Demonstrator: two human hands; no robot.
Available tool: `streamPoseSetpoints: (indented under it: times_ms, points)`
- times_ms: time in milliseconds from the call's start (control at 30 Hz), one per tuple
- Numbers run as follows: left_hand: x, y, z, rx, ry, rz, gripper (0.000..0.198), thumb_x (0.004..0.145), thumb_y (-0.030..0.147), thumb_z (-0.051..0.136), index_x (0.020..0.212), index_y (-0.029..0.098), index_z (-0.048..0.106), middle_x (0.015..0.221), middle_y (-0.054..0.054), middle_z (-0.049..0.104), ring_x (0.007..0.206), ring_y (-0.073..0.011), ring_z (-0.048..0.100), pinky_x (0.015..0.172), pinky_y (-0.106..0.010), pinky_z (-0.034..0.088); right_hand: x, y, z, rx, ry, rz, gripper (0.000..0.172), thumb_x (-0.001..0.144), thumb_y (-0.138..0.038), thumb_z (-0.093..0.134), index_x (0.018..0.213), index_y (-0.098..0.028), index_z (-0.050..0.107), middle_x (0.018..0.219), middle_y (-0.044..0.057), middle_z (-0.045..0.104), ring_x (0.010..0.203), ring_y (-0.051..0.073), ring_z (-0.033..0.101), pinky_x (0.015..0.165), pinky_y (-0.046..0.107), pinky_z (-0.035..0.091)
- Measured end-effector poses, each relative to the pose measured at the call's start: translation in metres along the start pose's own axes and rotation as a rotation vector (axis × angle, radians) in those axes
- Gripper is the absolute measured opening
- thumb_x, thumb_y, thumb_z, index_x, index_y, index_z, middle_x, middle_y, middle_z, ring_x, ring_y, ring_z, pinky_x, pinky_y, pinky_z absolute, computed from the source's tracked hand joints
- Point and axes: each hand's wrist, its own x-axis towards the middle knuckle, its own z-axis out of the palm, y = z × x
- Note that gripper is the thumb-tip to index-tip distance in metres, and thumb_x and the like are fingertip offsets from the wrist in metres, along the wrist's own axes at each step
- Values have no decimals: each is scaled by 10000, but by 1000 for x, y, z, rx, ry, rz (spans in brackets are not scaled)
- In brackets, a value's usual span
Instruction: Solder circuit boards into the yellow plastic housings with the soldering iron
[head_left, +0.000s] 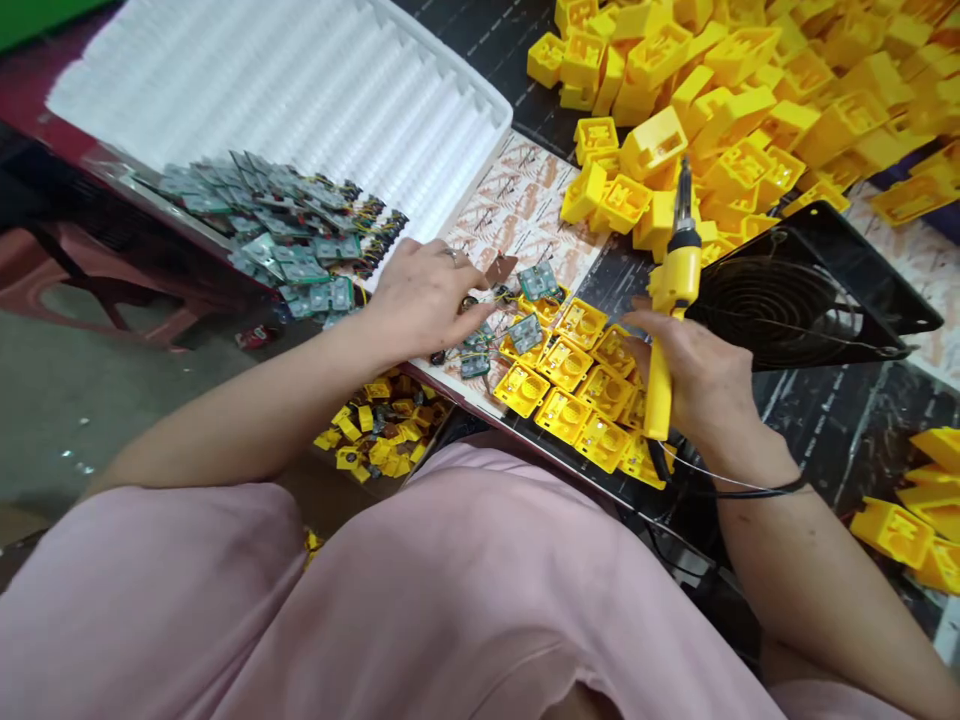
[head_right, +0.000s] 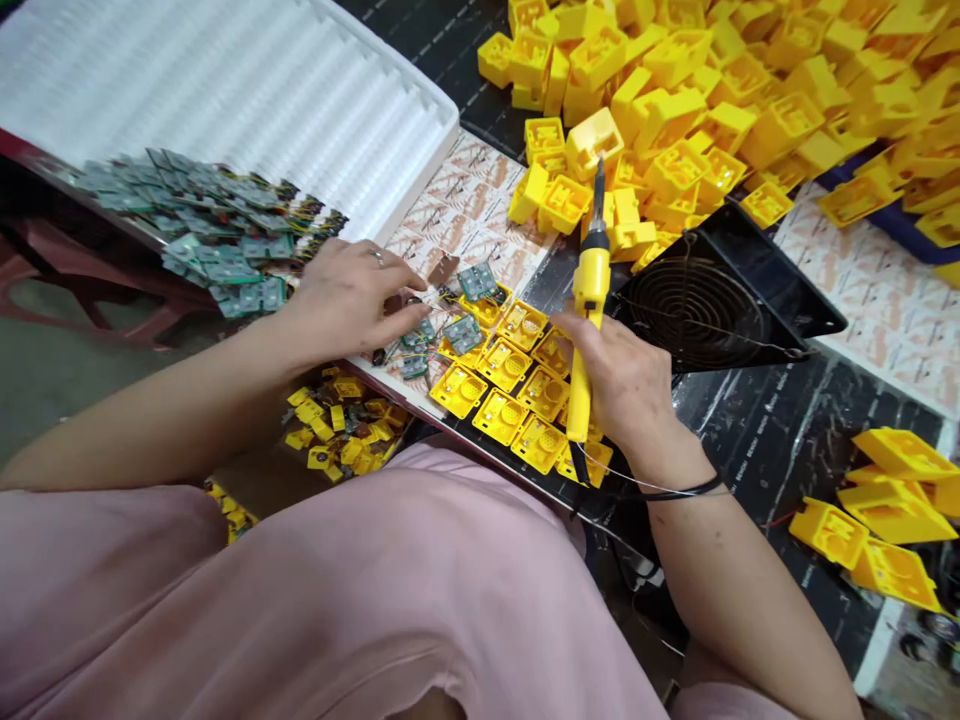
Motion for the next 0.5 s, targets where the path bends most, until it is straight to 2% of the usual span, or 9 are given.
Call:
streamPoseSetpoints:
  times_ms: [100, 167, 233, 333, 433, 500]
  points:
    - [3, 3, 6, -4, -29, -16, 342, 997, 386, 487, 972, 234, 793, 824, -36, 773, 911, -244, 730, 1034, -457, 521, -9, -3, -16, 46, 59, 15, 211, 1021, -138, 670, 1200, -251, 665, 1014, 17, 822, 811, 143, 783, 678, 225, 550]
    - [3, 1, 5, -63, 21, -44, 343, 989, 392, 493, 967, 269, 813, 792, -11, 773, 919, -232, 736, 1089, -449, 509, -20, -5, -27, 50, 90, 26, 227, 1003, -116, 683, 1176, -261, 692, 915, -7, 809, 701, 120, 743, 660, 219, 542]
    - [4, -2, -1, -160, 74, -63, 348, 981, 416, 507, 1045, 291, 825, 839, 4, 798, 978, -226, 741, 1095, -414, 515, -31, -7, -35, 36, 123, 38, 206, 992, -139, 713, 1155, -264, 717, 824, -21, 780, 619, 104, 693, 629, 214, 525]
    - [8, -1, -14, -370, 47, -33, 401, 954, 422, 521, 1172, 265, 818, 957, -2, 834, 990, -200, 754, 1020, -334, 549, -42, -11, -42, 49, 149, 38, 188, 997, -160, 720, 1148, -272, 733, 733, -45, 725, 574, 90, 650, 604, 206, 503]
    - [20, 4, -28, -536, -17, -5, 379, 906, 408, 552, 1067, 217, 837, 974, -8, 840, 929, -180, 764, 915, -288, 565, -42, -20, -49, 118, 122, 61, 224, 977, -119, 742, 1147, -263, 723, 756, -51, 737, 595, 83, 661, 644, 199, 517]
    - [30, 9, -35, -561, -39, -17, 355, 898, 400, 569, 1027, 208, 839, 946, -10, 838, 898, -185, 763, 878, -295, 567, -40, -27, -58, 123, 116, 80, 209, 960, -143, 778, 1125, -254, 715, 755, -54, 746, 594, 85, 668, 637, 199, 516]
